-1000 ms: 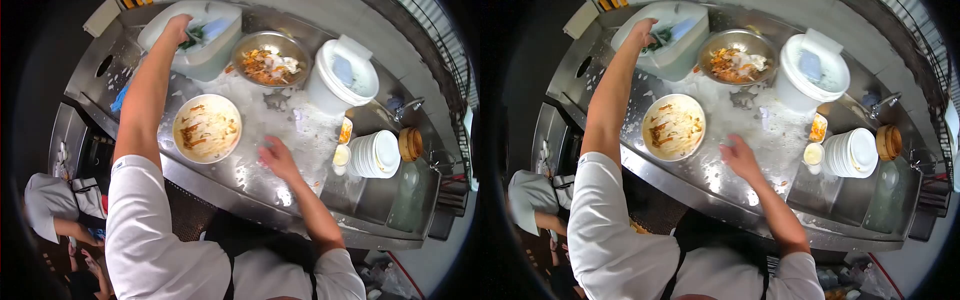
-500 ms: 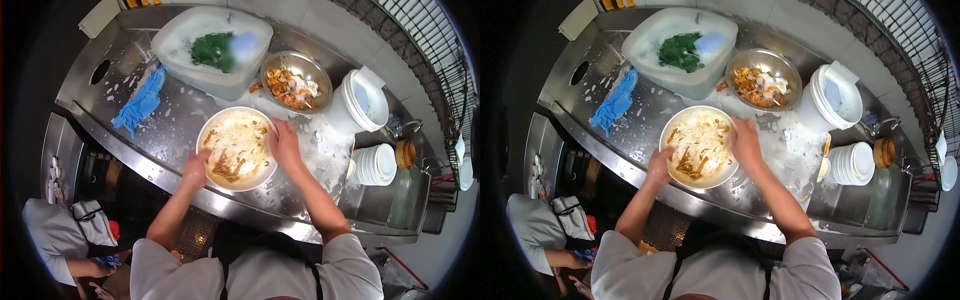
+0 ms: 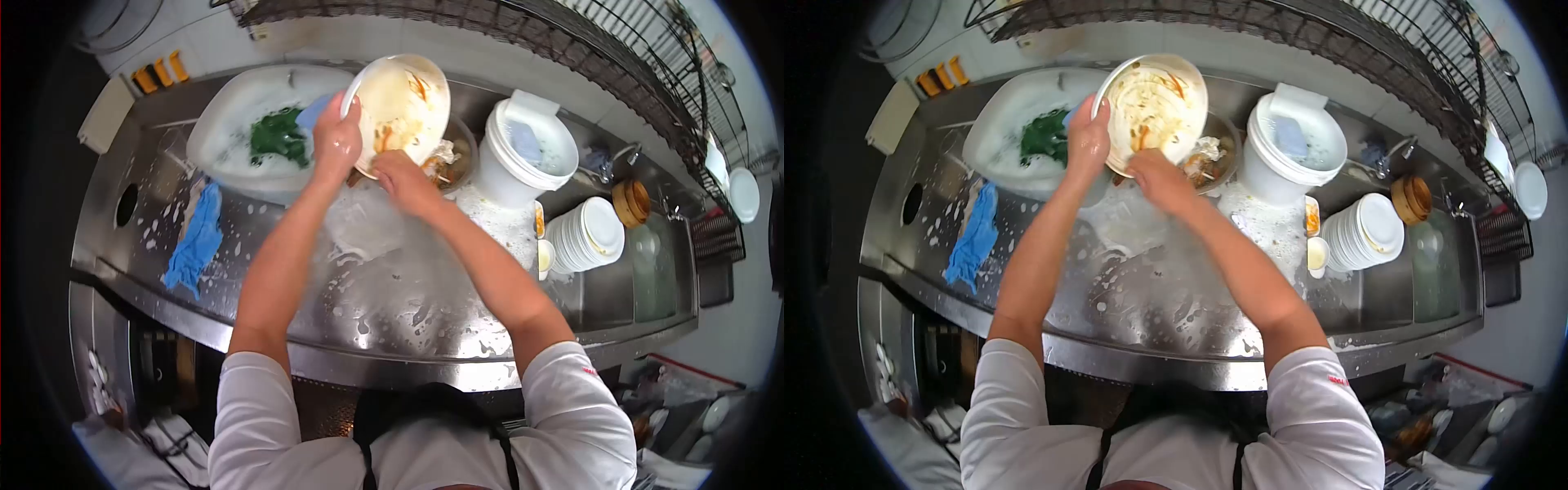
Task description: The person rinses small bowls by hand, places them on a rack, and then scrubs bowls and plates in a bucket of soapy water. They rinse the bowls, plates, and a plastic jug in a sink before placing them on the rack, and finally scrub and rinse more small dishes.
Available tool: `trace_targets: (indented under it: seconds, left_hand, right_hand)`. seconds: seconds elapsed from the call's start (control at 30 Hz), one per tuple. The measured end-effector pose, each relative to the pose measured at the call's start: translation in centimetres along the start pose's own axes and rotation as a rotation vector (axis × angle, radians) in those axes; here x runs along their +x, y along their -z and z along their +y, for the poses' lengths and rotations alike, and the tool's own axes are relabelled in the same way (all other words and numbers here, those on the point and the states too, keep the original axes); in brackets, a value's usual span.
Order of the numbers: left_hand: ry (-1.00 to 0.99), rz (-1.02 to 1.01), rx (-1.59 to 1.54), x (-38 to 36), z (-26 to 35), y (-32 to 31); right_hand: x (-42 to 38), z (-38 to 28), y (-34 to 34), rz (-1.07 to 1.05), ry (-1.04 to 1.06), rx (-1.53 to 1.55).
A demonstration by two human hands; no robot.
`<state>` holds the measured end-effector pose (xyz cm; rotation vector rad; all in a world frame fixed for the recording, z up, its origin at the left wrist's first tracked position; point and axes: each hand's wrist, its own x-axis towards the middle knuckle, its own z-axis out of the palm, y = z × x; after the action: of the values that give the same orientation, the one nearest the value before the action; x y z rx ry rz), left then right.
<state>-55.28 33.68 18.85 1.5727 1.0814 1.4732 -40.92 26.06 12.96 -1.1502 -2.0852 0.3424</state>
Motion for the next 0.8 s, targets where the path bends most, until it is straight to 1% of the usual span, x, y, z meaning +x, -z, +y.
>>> trace_targets:
  seconds: [0.03, 0.1, 0.17, 0.2, 0.23, 0.27, 0.3, 0.37, 0.4, 0.47, 0.5, 0.53, 0.57, 0.6, 0.63, 0.67, 0.7, 0.73, 0.77, 0.8]
  left_hand:
    - [-0.088, -0.012, 0.101, 0.9, 0.3, -0.2]
    - [-0.136, -0.032, 0.125, 2.3, 0.9, -1.1]
    - [-0.204, -0.028, 0.144, 2.8, 1.2, -1.6]
    - [-0.251, -0.018, 0.151, 2.8, 1.6, -2.2]
    - [-0.297, -0.011, 0.158, 2.6, 2.0, -2.6]
    - [-0.261, 0.023, 0.169, 2.4, 2.6, -3.2]
    - [-0.3, 0.078, 0.183, 2.5, 2.4, -3.4]
    - [-0.382, 0.184, 0.196, 3.1, 1.7, -4.1]
    - [-0.427, 0.2, 0.213, 3.2, 1.9, -3.8]
    - [-0.441, 0.266, 0.222, 3.1, 1.7, -2.9]
    - [-0.456, 0.309, 0.303, 2.9, 1.8, -2.3]
    - [-0.472, 0.35, 0.379, 2.5, 2.1, -1.6]
    - [-0.522, 0.388, 0.454, 2.1, 2.4, -0.9]
    - [-0.253, 0.356, 0.558, 0.5, 4.2, -0.2]
    - [-0.457, 0.4, 0.585, 0.2, 3.3, 1.0]
    - [-0.588, 0.329, 0.465, -0.4, 2.0, 2.9]
    - [-0.393, 0.259, 0.371, -2.1, 2.9, 4.3]
    - [-0.139, 0.257, 0.114, -4.8, 6.7, 3.3]
    - [-0.122, 0.27, -0.042, -7.2, 9.1, 2.3]
    - [-0.082, 0.234, -0.073, -8.9, 9.3, 2.6]
  right_hand:
    - [0.2, 1.7, 0.8, 0.08, 0.048, -0.126]
    - [2.0, 4.0, 3.1, 0.238, 0.153, -0.371]
    - [4.7, 4.1, 4.8, 0.623, -0.054, -0.428]
    - [5.9, 4.5, 5.0, 0.727, -0.178, -0.288]
    - [6.3, 4.4, 3.7, 0.748, -0.146, -0.276]
    - [6.8, 4.3, 1.5, 0.768, -0.115, -0.269]
    - [6.9, 4.3, -0.2, 0.786, -0.08, -0.268]
    - [5.1, 5.5, -2.5, 0.467, -0.199, -0.121]
    - [4.1, 4.9, -2.1, 0.43, -0.139, -0.164]
    - [1.4, 7.9, -1.8, 0.199, -0.225, -0.458]
    - [0.0, 9.2, -1.4, 0.081, -0.268, -0.603]
    - [-1.2, 8.9, -0.6, -0.072, -0.319, -0.739]
    - [-2.5, 8.2, 0.1, 0.069, -0.247, -0.61]
    - [-3.9, 7.3, 1.3, 0.21, -0.182, -0.493]
    - [-5.9, 6.3, 3.3, 0.349, -0.119, -0.392]
    - [-8.1, 4.1, 6.0, 0.399, -0.118, -0.307]
    - [-10.4, 1.9, 8.5, 0.454, -0.117, -0.224]
    - [-13.6, 0.8, 10.7, 0.534, -0.162, -0.231]
    - [-17.3, -0.4, 12.6, 0.568, -0.229, -0.26]
    - [-20.2, -1.5, 14.3, 0.591, -0.261, -0.267]
